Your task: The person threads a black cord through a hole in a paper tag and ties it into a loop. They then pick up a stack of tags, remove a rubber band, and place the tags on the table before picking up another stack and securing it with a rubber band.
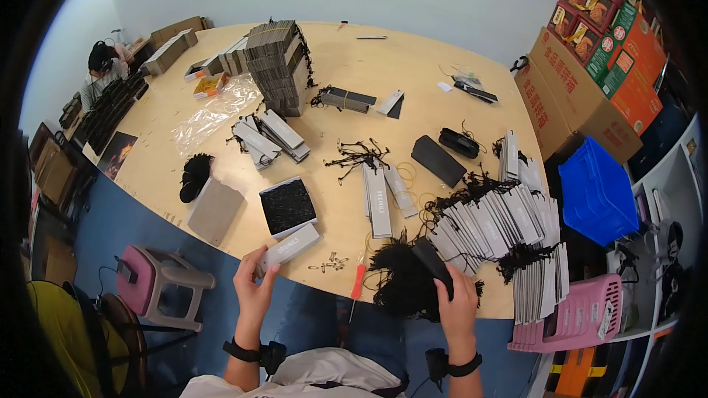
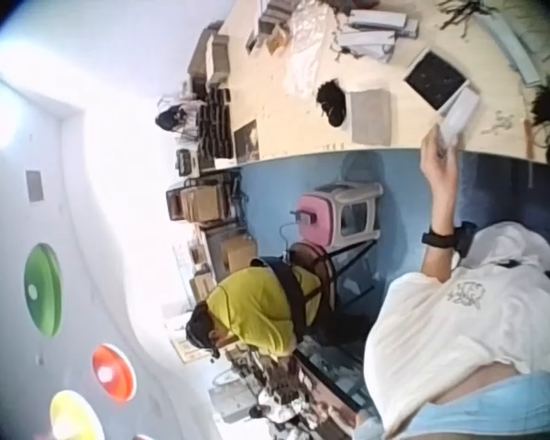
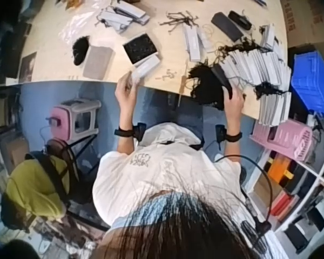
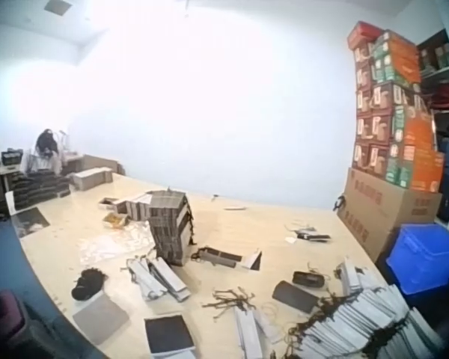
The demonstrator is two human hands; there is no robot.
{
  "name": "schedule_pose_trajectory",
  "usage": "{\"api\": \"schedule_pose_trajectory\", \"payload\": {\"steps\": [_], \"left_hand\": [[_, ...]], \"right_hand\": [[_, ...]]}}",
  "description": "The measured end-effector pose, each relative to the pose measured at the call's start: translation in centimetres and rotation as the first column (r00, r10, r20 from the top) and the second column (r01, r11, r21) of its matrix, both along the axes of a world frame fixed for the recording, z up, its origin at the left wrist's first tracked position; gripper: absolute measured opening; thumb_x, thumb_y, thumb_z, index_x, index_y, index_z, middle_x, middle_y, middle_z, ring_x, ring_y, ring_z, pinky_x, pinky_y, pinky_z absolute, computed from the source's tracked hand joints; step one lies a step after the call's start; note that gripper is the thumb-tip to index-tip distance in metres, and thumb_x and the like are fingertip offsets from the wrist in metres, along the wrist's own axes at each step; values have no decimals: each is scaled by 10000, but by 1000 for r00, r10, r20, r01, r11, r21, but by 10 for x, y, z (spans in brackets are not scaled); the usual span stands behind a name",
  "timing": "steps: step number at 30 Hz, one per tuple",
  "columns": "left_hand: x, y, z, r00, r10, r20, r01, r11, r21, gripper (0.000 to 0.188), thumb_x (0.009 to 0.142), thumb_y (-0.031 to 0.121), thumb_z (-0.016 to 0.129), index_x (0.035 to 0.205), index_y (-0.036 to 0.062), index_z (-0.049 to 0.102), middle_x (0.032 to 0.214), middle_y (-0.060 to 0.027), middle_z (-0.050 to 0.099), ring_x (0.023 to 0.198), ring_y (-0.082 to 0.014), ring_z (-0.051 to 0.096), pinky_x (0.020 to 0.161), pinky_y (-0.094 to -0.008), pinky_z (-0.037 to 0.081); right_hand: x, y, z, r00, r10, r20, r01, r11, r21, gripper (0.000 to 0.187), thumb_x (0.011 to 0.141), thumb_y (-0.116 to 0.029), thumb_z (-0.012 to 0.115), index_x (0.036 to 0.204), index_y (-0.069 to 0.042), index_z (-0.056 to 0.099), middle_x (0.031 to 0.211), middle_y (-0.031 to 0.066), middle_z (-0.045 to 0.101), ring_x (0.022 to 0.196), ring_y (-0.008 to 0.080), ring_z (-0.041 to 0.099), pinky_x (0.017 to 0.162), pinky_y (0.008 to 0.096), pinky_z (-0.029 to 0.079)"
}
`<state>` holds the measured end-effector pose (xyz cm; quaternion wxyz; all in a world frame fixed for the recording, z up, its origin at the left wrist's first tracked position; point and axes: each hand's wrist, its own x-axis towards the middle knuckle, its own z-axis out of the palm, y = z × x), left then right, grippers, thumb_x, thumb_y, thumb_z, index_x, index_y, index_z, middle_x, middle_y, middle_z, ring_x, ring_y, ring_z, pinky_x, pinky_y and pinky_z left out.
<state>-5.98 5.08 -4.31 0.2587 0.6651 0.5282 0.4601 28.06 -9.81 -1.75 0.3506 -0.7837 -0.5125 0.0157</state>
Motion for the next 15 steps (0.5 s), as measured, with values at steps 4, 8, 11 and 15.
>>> {"api": "schedule_pose_trajectory", "payload": {"steps": [4,8,11,15], "left_hand": [[3,-1,4,995,-9,-98,12,999,33,367,850,116,751,1191,11,664,1077,-125,684,903,-208,625,750,-303,492],[5,1,5,976,-7,-217,41,987,156,359,828,111,763,1162,17,671,1113,-159,682,1115,-331,604,948,-398,484],[4,1,5,983,-17,-185,36,994,102,358,817,112,770,1151,25,676,1153,-160,672,1201,-348,558,1014,-418,452],[3,1,10,974,-12,-225,53,983,175,364,803,118,778,1144,32,680,1161,-143,662,1201,-347,541,1010,-426,444]], "right_hand": [[0,0,0,999,-46,-19,47,997,61,349,852,-49,719,1182,21,632,1091,199,674,1000,339,649,898,389,492],[-4,1,8,991,-69,-112,81,991,104,368,829,-35,734,1179,12,633,1118,196,656,1036,364,621,917,411,486],[-7,0,15,995,-39,-88,55,982,180,389,816,-3,730,1191,4,631,1106,196,650,1022,361,623,918,406,485],[-23,-7,31,996,-23,-81,40,974,221,346,799,20,729,1138,5,662,1058,182,649,951,327,633,854,378,502]]}}
